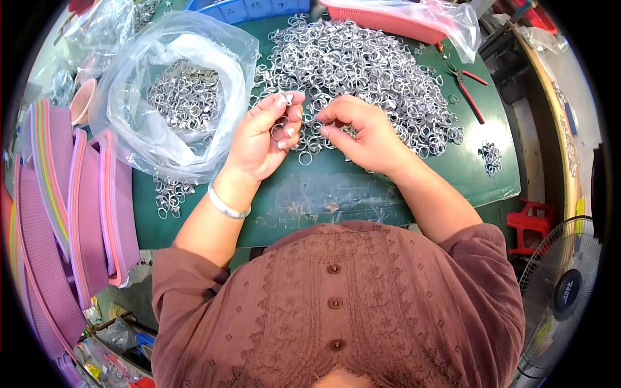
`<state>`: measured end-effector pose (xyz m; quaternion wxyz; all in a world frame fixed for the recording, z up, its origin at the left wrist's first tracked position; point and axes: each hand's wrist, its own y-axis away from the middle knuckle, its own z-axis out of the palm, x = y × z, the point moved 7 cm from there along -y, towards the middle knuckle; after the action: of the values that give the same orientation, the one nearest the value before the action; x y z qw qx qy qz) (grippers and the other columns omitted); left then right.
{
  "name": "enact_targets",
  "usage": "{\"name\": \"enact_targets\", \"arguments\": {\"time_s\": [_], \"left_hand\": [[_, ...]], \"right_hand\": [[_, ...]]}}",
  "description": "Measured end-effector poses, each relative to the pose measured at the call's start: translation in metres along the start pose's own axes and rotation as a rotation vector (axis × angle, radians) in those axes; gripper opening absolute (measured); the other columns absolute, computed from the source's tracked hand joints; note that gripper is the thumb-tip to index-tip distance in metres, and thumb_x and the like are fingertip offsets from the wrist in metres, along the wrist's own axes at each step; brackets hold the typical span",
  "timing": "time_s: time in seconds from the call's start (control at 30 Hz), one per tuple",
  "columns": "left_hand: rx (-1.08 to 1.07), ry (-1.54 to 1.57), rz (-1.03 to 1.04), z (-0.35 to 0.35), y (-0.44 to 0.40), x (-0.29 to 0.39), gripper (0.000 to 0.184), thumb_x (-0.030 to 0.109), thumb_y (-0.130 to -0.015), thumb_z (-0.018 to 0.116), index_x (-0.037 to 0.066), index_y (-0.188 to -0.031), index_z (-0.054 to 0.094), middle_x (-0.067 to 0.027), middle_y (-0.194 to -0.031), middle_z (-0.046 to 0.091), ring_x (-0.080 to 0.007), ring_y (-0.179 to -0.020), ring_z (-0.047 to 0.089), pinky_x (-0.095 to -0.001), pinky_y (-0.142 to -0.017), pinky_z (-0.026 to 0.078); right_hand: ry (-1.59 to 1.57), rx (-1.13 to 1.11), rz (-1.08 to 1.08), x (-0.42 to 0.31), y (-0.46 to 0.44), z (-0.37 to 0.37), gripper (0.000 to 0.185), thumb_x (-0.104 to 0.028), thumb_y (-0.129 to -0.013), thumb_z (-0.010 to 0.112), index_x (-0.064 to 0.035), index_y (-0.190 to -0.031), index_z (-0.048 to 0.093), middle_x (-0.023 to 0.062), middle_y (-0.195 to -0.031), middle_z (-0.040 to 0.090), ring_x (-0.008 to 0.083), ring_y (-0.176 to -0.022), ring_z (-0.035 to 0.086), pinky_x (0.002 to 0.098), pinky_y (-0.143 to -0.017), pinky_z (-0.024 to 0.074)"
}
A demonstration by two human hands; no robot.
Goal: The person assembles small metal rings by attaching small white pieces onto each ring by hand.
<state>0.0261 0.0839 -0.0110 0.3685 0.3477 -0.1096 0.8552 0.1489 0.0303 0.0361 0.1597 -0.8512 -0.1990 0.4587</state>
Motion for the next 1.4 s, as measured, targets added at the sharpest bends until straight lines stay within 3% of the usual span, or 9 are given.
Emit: {"name": "enact_targets", "arguments": {"time_s": [0.2, 0.33, 0.8, 0.97, 1.1, 1.4], "left_hand": [[0.122, -0.107, -0.001, -0.003, 0.002, 0.0, 0.023, 0.022, -0.09, 0.049, 0.002, -0.098, 0.057, -0.0004, -0.075, 0.054, -0.0052, -0.059, 0.044, -0.0152, -0.046, 0.032], [0.107, -0.387, -0.041, 0.005, 0.005, 0.002, 0.019, 0.021, -0.088, 0.054, 0.004, -0.092, 0.06, 0.0021, -0.066, 0.054, -0.0035, -0.05, 0.043, -0.0149, -0.041, 0.03], [-0.031, -0.344, -0.148, 0.009, 0.006, -0.007, 0.015, 0.021, -0.085, 0.059, 0.007, -0.083, 0.061, 0.0045, -0.063, 0.049, -0.0032, -0.053, 0.04, -0.0158, -0.044, 0.026], [0.007, -0.206, -0.113, 0.005, 0.003, 0.0, 0.015, 0.02, -0.087, 0.054, 0.005, -0.087, 0.057, 0.0015, -0.069, 0.051, -0.0042, -0.054, 0.041, -0.0153, -0.043, 0.029], [0.099, -0.048, -0.06, -0.003, 0.0, 0.004, 0.014, 0.018, -0.086, 0.05, 0.004, -0.088, 0.054, -0.0016, -0.074, 0.052, -0.0078, -0.06, 0.045, -0.0172, -0.047, 0.035], [0.136, 0.003, -0.014, -0.014, -0.001, 0.007, 0.016, 0.013, -0.085, 0.049, 0.0, -0.094, 0.054, -0.0135, -0.092, 0.059, -0.0165, -0.074, 0.059, -0.0248, -0.063, 0.051]], "right_hand": [[-0.109, 0.037, 0.13, 0.008, 0.001, 0.0, 0.02, -0.006, -0.075, 0.063, -0.0019, -0.094, 0.059, 0.0075, -0.08, 0.057, 0.0166, -0.07, 0.057, 0.0269, -0.061, 0.0463], [-0.2, 0.059, 0.176, 0.008, 0.0, -0.004, 0.026, -0.006, -0.074, 0.066, -0.0016, -0.098, 0.059, 0.0054, -0.082, 0.058, 0.0126, -0.069, 0.055, 0.025, -0.062, 0.0456], [-0.06, -0.002, -0.009, -0.014, -0.001, -0.003, 0.021, -0.002, -0.072, 0.066, -0.0026, -0.092, 0.06, 0.0069, -0.08, 0.058, 0.0157, -0.069, 0.057, 0.0262, -0.06, 0.0464], [-0.064, 0.058, 0.039, -0.01, -0.001, -0.003, 0.014, -0.004, -0.072, 0.065, -0.0027, -0.085, 0.06, 0.0075, -0.079, 0.058, 0.021, -0.07, 0.058, 0.0298, -0.06, 0.0462], [0.174, -0.092, -0.155, -0.019, 0.0, 0.011, 0.009, -0.009, -0.071, 0.063, -0.0044, -0.078, 0.06, 0.0074, -0.077, 0.054, 0.0274, -0.074, 0.054, 0.0359, -0.066, 0.0449], [0.466, -0.185, -0.243, -0.026, 0.006, 0.044, 0.009, -0.015, -0.067, 0.065, -0.009, -0.069, 0.059, 0.0057, -0.079, 0.047, 0.023, -0.082, 0.047, 0.0351, -0.073, 0.0384]]}}
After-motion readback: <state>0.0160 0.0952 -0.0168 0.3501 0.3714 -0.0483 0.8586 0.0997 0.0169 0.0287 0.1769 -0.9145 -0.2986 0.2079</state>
